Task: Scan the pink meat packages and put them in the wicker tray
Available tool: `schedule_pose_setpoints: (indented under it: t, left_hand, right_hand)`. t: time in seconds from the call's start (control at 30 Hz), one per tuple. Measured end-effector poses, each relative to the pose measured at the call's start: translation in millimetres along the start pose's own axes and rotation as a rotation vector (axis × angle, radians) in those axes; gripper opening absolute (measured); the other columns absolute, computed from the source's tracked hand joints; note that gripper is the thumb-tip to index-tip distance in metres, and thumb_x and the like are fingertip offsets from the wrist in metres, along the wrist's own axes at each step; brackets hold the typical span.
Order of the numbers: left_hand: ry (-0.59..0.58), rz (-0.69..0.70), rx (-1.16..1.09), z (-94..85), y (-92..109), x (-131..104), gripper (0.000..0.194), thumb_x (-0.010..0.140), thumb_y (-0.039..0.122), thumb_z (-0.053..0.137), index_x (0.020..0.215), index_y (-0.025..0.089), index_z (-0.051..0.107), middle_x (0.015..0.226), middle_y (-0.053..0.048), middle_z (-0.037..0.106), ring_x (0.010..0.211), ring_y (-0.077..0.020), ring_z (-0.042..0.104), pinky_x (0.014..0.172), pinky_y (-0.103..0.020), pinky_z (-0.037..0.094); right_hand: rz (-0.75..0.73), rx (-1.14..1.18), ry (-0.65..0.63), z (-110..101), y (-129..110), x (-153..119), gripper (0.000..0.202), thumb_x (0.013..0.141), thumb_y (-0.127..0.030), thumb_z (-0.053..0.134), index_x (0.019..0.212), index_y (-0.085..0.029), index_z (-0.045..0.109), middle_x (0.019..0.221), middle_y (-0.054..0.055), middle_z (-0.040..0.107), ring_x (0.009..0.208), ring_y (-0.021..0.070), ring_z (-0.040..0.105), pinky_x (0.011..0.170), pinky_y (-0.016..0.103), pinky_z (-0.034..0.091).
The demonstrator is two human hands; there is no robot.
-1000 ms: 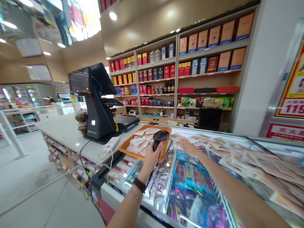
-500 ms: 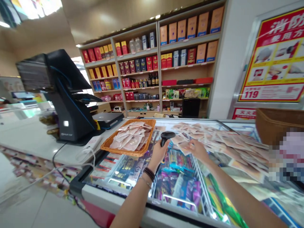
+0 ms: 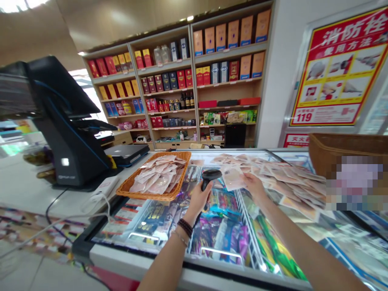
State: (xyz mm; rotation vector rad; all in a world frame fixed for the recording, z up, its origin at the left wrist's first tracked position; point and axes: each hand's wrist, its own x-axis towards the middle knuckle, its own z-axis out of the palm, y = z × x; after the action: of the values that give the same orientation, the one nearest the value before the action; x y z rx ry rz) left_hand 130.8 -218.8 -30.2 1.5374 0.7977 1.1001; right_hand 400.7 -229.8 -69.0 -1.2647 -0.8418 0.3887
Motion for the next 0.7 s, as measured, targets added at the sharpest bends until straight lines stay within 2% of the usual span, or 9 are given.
schedule_pose_setpoints:
  t: [0.1,0.27,0.37,0.53,0.7]
  left_hand:
    - [0.013,-0.005,-0.008,-1.1,2,-2,0.064,0.082,0.084,0.075,0.078,0.024,0.055,0.053,0.006,0.052,0.041,-0.0105,0.046,0.046,-0.025,0.038]
    - [-0.017,0.008,-0.006,-1.5,3,-2,0.066,0.082,0.086,0.073,0.077,0.023,0.055,0.052,0.006,0.052,0.041,-0.0099,0.045,0.046,-0.025,0.039]
    - [-0.024,0.015,-0.016,-1.3,1,-2,0.068,0.082,0.089,0.071,0.077,0.023,0.055,0.051,0.006,0.051,0.040,-0.0096,0.044,0.045,-0.025,0.038]
    - [-0.028,0.008,-0.049,-0.8,1,-3,0.068,0.081,0.089,0.073,0.079,0.023,0.055,0.054,0.006,0.052,0.041,-0.0093,0.044,0.045,-0.025,0.038]
    - [-0.035,-0.018,-0.076,-0.2,4,-4,0.066,0.079,0.085,0.077,0.083,0.023,0.055,0.057,0.006,0.053,0.042,-0.0089,0.044,0.044,-0.024,0.038]
  right_hand:
    - [0.058,0.023,0.031,6,5,-5,0.063,0.057,-0.083,0.081,0.083,-0.027,0.068,0.074,0.005,0.075,0.071,0.0270,0.069,0.064,0.038,0.054]
    - [-0.087,-0.074,0.084,11,11,-12,0.059,0.069,-0.083,0.074,0.086,-0.028,0.063,0.089,0.008,0.077,0.092,0.0308,0.072,0.090,0.047,0.058]
    - [-0.121,-0.124,0.080,12,14,-13,0.057,0.076,-0.082,0.067,0.093,-0.028,0.061,0.098,0.010,0.076,0.100,0.0327,0.071,0.097,0.050,0.056]
    - [-0.120,-0.111,-0.030,14,18,-13,0.056,0.078,-0.082,0.066,0.096,-0.029,0.057,0.095,0.008,0.075,0.097,0.0325,0.073,0.091,0.047,0.057]
    - [-0.124,-0.112,-0.046,15,18,-14,0.060,0.078,-0.087,0.065,0.097,-0.030,0.056,0.090,0.005,0.074,0.090,0.0307,0.072,0.083,0.043,0.056]
